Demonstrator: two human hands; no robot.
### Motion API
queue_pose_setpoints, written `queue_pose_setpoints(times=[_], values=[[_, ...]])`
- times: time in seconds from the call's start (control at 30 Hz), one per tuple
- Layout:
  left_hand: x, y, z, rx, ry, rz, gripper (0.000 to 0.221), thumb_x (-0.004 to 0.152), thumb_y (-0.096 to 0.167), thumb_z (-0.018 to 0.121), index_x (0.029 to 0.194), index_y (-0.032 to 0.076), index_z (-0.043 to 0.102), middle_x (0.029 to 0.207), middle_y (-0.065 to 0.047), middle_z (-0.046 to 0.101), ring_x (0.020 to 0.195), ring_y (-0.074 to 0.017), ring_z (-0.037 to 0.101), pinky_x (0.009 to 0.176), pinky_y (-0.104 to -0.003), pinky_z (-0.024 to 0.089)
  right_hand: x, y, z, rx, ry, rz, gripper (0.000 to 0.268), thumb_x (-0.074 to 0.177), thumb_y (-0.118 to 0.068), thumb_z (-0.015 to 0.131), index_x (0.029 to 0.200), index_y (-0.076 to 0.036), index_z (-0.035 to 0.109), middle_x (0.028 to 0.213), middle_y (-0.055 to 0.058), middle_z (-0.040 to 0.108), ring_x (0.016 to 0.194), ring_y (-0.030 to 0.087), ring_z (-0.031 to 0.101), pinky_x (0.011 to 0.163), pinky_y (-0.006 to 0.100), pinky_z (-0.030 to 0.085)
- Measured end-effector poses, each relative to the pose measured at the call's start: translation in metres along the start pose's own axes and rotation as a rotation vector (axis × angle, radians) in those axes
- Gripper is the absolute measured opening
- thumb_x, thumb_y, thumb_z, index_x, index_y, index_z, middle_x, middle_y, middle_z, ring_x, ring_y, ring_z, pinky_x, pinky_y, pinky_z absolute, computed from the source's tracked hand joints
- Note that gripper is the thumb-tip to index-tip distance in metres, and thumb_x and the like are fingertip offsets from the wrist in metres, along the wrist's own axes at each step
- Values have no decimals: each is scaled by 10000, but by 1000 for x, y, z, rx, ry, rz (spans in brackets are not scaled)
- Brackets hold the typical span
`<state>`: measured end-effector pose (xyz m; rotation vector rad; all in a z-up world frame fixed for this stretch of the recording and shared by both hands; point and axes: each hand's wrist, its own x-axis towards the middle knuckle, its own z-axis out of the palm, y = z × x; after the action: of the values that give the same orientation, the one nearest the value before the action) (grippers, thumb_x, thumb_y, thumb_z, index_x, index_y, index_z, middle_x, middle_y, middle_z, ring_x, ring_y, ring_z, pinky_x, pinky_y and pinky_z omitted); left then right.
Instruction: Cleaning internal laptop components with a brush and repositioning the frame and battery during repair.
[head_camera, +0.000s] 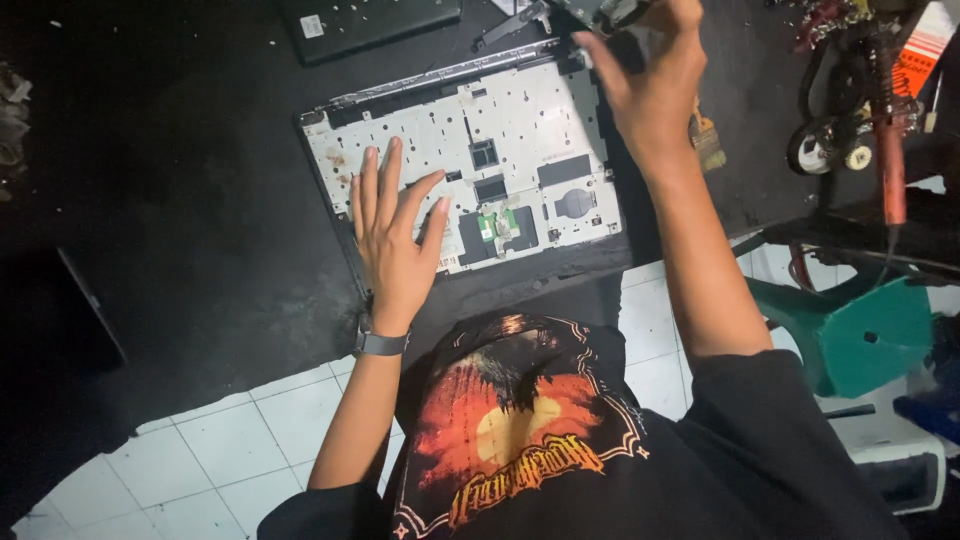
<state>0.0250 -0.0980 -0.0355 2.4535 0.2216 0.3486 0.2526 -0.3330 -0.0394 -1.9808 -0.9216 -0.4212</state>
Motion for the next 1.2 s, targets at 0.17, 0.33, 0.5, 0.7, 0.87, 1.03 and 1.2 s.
queue_pose_setpoints(times=[0.17,0.33,0.5,0.7,0.87,1.03,1.2], values=[[1,2,-2,-8,-5,10,285,1134,296,568,1359,196,710,1669,-55,334,1592,-335,248,1334,-597,224,10,-25,-13,57,-111,70,561,1150,74,630,1448,-162,217,1043,197,670,908,340,715,831,422,507],[1,1,-1,0,-4,5,282,1128,299,584,1356,200,717,1668,-51,340,1590,-334,253,1330,-598,221,1,-6,-8,-12,-45,9,820,1131,64,836,1559,-220,198,1163,185,620,1044,329,692,928,443,574],[1,2,-2,7,-7,3,268,1121,291,601,1337,196,728,1665,-55,348,1586,-341,267,1322,-597,223,5,-15,-10,104,-138,88,648,1118,115,634,1491,-205,211,1379,241,654,1243,446,713,992,484,540],[1,0,-1,17,2,7,277,1123,302,597,1347,202,727,1662,-58,354,1582,-340,277,1320,-599,236,8,-19,-13,134,-134,121,567,1163,72,631,1470,-189,233,1239,211,686,1083,415,734,899,363,457],[1,2,-1,8,-3,5,261,1126,287,600,1337,199,726,1667,-54,344,1585,-343,268,1321,-611,233,-13,14,-4,-91,6,72,797,1125,8,882,1547,-225,248,931,110,697,866,243,753,777,362,560],[1,2,0,12,5,5,254,1122,290,604,1324,203,731,1662,-52,357,1582,-348,277,1318,-618,233,-5,6,-7,-97,-28,66,656,1115,-59,806,1455,-167,255,980,130,641,840,257,709,778,359,599],[1,1,0,16,5,2,273,1123,307,594,1335,200,729,1664,-54,352,1584,-347,272,1323,-606,222,4,-6,-8,82,-48,40,571,1150,55,660,1456,-154,225,1134,206,671,1002,342,763,915,407,611]])
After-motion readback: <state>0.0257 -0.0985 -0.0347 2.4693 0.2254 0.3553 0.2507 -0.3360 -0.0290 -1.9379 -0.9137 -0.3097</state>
